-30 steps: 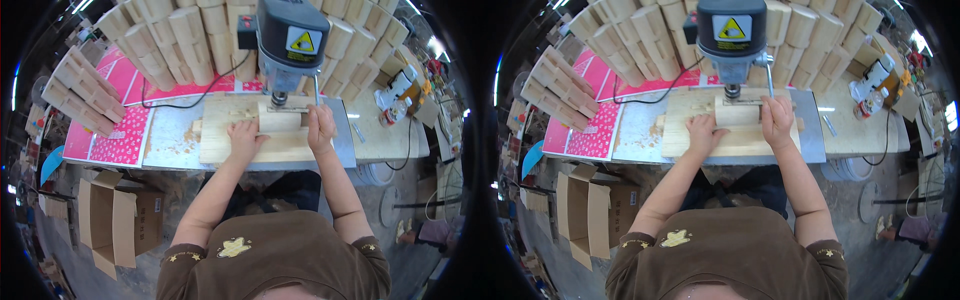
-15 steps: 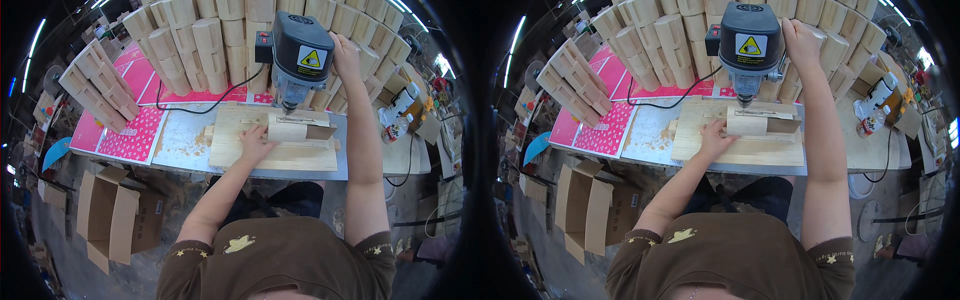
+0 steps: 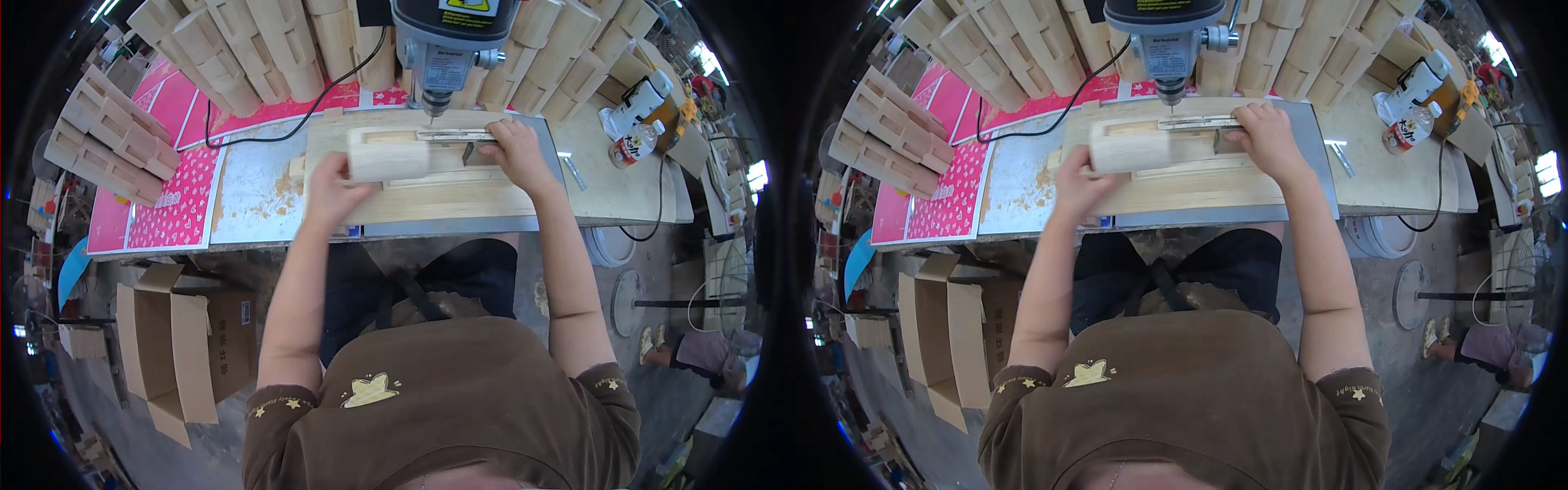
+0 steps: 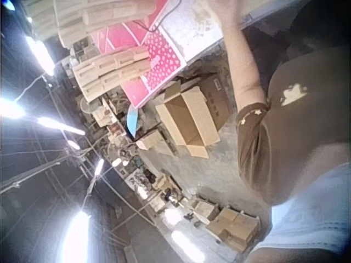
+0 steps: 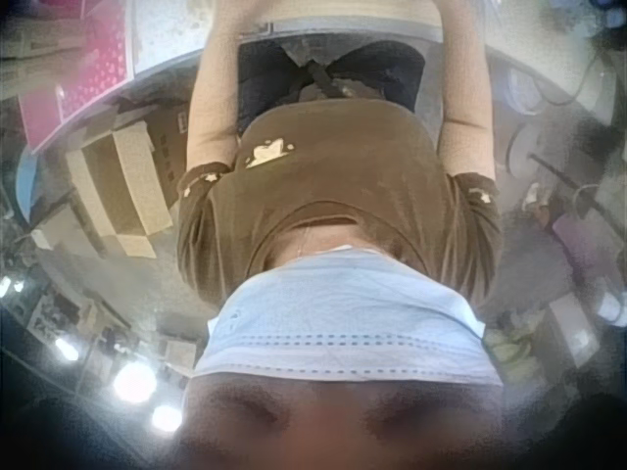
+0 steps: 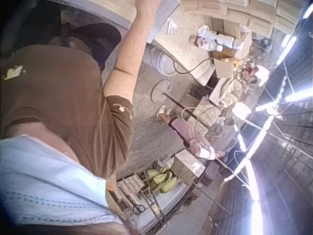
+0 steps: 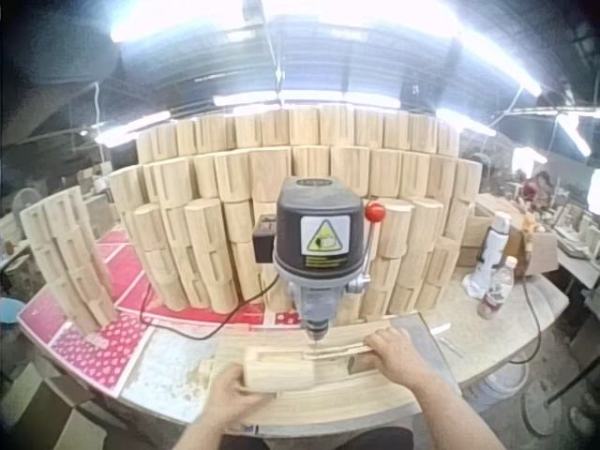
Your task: Operating a bench drill press to drill or mill grooves into wooden cylindrical blocks.
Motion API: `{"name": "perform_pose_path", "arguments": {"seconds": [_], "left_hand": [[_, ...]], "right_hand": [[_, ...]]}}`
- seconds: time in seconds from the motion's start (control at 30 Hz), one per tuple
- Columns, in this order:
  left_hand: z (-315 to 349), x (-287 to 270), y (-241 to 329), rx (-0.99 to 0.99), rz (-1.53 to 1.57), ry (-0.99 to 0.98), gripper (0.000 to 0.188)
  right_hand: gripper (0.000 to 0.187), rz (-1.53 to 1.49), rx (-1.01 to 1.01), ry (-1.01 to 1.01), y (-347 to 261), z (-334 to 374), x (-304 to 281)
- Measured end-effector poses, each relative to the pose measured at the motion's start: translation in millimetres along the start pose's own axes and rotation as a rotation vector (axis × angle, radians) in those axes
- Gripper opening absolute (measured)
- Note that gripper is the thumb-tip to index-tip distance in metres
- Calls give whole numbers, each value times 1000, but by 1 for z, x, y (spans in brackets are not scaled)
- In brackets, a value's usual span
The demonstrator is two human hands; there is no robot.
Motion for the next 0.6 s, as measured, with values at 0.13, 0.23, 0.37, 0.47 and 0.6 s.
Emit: {"name": "perform_pose_path", "arguments": {"seconds": [0.13, 0.23, 0.37, 0.47, 0.6], "left_hand": [[19, -64, -10, -259, 159, -25, 27], [14, -79, 20, -466, 501, -35, 31], [6, -67, 17, -694, 646, -80, 38], [2, -55, 28, -738, 726, -81, 37], [-6, -28, 23, -751, 702, -136, 37]], "right_hand": [[25, 49, 46, 63, -6, 1, 3], [25, 4, -25, 28, -27, 1, 2], [25, -2, -42, 37, -44, 3, 3], [25, -20, -47, 32, -45, 6, 3], [25, -15, -41, 25, -49, 8, 3]]}}
Point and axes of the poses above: each hand's wrist, its own z-axis away from the middle knuckle, its own x-axis out of the palm, y = z × x, the point moved 1 cm from there along -z, towards the middle knuckle, and after that the axes turned 13 degrees about -y, right-handed, at the moved point
